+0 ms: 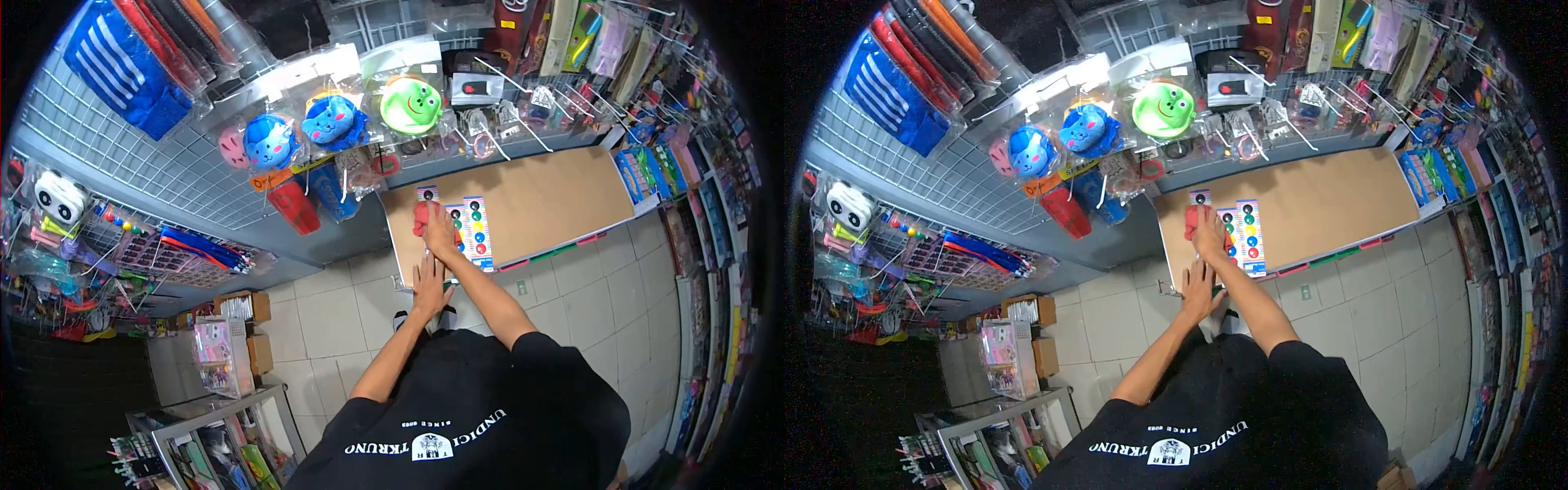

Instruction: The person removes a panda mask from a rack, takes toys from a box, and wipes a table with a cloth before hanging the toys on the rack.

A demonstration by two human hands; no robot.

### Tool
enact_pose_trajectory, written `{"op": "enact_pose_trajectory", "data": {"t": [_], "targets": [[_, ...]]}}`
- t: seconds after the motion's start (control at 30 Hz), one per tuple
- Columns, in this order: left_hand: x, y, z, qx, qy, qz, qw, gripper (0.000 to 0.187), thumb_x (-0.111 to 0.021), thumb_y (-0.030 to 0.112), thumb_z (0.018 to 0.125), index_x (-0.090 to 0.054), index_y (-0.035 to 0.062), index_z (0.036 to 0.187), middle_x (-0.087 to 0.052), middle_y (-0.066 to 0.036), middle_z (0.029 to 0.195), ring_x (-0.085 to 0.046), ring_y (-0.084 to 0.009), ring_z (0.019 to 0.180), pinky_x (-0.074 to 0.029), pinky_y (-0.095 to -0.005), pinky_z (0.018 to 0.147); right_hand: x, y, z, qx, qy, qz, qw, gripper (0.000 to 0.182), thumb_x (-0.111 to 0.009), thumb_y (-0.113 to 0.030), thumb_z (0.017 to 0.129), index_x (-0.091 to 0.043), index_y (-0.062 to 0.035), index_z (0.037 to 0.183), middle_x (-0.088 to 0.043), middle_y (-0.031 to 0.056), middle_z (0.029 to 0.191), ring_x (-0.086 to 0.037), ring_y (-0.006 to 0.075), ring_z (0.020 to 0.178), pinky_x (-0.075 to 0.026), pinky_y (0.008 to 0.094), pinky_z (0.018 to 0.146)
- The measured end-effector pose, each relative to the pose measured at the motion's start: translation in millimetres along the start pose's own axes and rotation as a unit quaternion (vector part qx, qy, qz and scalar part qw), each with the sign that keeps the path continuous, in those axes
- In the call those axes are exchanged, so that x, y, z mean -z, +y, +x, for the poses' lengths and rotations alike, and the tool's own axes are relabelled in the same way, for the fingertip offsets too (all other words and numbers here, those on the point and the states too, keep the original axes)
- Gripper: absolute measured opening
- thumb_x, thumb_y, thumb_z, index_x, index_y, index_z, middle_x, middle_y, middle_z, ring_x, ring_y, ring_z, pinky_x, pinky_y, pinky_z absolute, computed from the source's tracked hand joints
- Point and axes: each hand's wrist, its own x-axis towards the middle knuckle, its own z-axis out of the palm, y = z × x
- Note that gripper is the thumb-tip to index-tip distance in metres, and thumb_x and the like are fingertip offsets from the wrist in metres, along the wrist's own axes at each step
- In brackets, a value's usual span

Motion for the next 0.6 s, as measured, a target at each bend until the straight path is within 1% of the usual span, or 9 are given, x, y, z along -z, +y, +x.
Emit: {"op": "enact_pose_trajectory", "data": {"t": [0.03, 0.13, 0.17, 0.23, 0.27, 0.33, 0.37, 0.47, 0.6], "targets": [[-2.1, -0.4, -0.2, -0.002, -0.046, 0.006, 0.999, 0.091, -0.071, 0.039, 0.081, -0.027, -0.0057, 0.147, -0.03, -0.028, 0.15, -0.027, -0.042, 0.141, -0.022, -0.0564, 0.114, -0.4, -2.1, -15.9, 0.001, -0.002, 0.0, 1.0, 0.07, -0.069, -0.01, 0.077, -0.038, -0.0072, 0.139, -0.046, 0.023, 0.125, -0.047, 0.042, 0.116, -0.04, 0.0513, 0.097], [-14.2, 1.4, -7.7, 0.017, -0.114, 0.038, 0.993, 0.096, -0.073, 0.039, 0.079, -0.025, -0.0065, 0.147, -0.023, -0.03, 0.153, -0.02, -0.0421, 0.145, -0.018, -0.0527, 0.118, 5.4, -5.7, -38.1, 0.014, 0.014, 0.007, 1.0, 0.072, -0.07, -0.01, 0.075, -0.039, -0.008, 0.14, -0.046, 0.0221, 0.125, -0.047, 0.0415, 0.116, -0.04, 0.0507, 0.098], [-19.4, -4.0, -7.1, -0.007, -0.085, 0.02, 0.996, 0.098, -0.073, 0.042, 0.078, -0.024, -0.0084, 0.147, -0.023, -0.032, 0.152, -0.018, -0.0426, 0.145, -0.017, -0.0507, 0.118, 8.2, -5.8, -40.5, 0.022, 0.027, 0.015, 0.999, 0.072, -0.07, -0.01, 0.075, -0.04, -0.0082, 0.14, -0.046, 0.0218, 0.125, -0.047, 0.0415, 0.116, -0.04, 0.0507, 0.098], [-18.0, -2.4, -6.8, -0.002, -0.079, 0.008, 0.997, 0.097, -0.073, 0.042, 0.079, -0.025, -0.0079, 0.147, -0.023, -0.031, 0.152, -0.019, -0.0427, 0.145, -0.017, -0.0503, 0.119, 8.0, -4.1, -36.4, 0.032, 0.038, 0.014, 0.999, 0.076, -0.072, -0.011, 0.074, -0.038, -0.0086, 0.142, -0.044, 0.0211, 0.126, -0.046, 0.0408, 0.117, -0.039, 0.0498, 0.099], [-16.0, -3.8, -8.1, 0.003, -0.076, 0.004, 0.997, 0.096, -0.073, 0.042, 0.079, -0.026, -0.0077, 0.147, -0.023, -0.031, 0.152, -0.02, -0.0428, 0.145, -0.018, -0.05, 0.119, 6.6, -5.4, -33.8, 0.014, 0.03, 0.008, 0.999, 0.076, -0.072, -0.011, 0.074, -0.038, -0.0085, 0.142, -0.044, 0.021, 0.127, -0.045, 0.0405, 0.117, -0.038, 0.0494, 0.099], [-16.1, -7.0, -8.1, -0.017, -0.073, 0.028, 0.997, 0.093, -0.07, 0.045, 0.082, -0.028, -0.0071, 0.146, -0.026, -0.032, 0.15, -0.024, -0.046, 0.142, -0.023, -0.053, 0.116, 1.9, -8.1, -22.7, -0.018, 0.018, -0.005, 1.0, 0.077, -0.073, -0.011, 0.074, -0.038, -0.0084, 0.142, -0.043, 0.0207, 0.128, -0.044, 0.0398, 0.119, -0.038, 0.0485, 0.1], [-16.4, -8.5, -6.7, -0.028, -0.071, 0.041, 0.996, 0.092, -0.069, 0.047, 0.083, -0.029, -0.0069, 0.146, -0.027, -0.033, 0.149, -0.026, -0.0476, 0.14, -0.025, -0.0545, 0.114, -0.3, -9.0, -16.2, -0.017, 0.026, -0.01, 0.999, 0.077, -0.073, -0.012, 0.073, -0.038, -0.0089, 0.141, -0.042, 0.0208, 0.129, -0.042, 0.0392, 0.12, -0.037, 0.0475, 0.101], [-20.3, -7.0, -6.4, -0.018, -0.05, 0.042, 0.998, 0.091, -0.07, 0.047, 0.082, -0.03, -0.0052, 0.146, -0.027, -0.033, 0.15, -0.027, -0.047, 0.141, -0.028, -0.0539, 0.113, -6.3, -9.3, -0.6, -0.005, 0.046, -0.034, 0.998, 0.076, -0.073, -0.011, 0.074, -0.037, -0.0086, 0.141, -0.043, 0.0211, 0.128, -0.043, 0.0394, 0.12, -0.036, 0.0478, 0.101], [-8.4, -1.9, -3.6, -0.014, -0.06, 0.034, 0.998, 0.091, -0.072, 0.045, 0.082, -0.03, -0.0035, 0.147, -0.027, -0.033, 0.15, -0.029, -0.047, 0.14, -0.028, -0.053, 0.113, -18.8, -4.0, 36.4, -0.003, 0.032, -0.035, 0.999, 0.075, -0.071, -0.01, 0.075, -0.037, -0.0084, 0.141, -0.044, 0.0207, 0.129, -0.042, 0.0395, 0.121, -0.034, 0.0495, 0.104]]}}
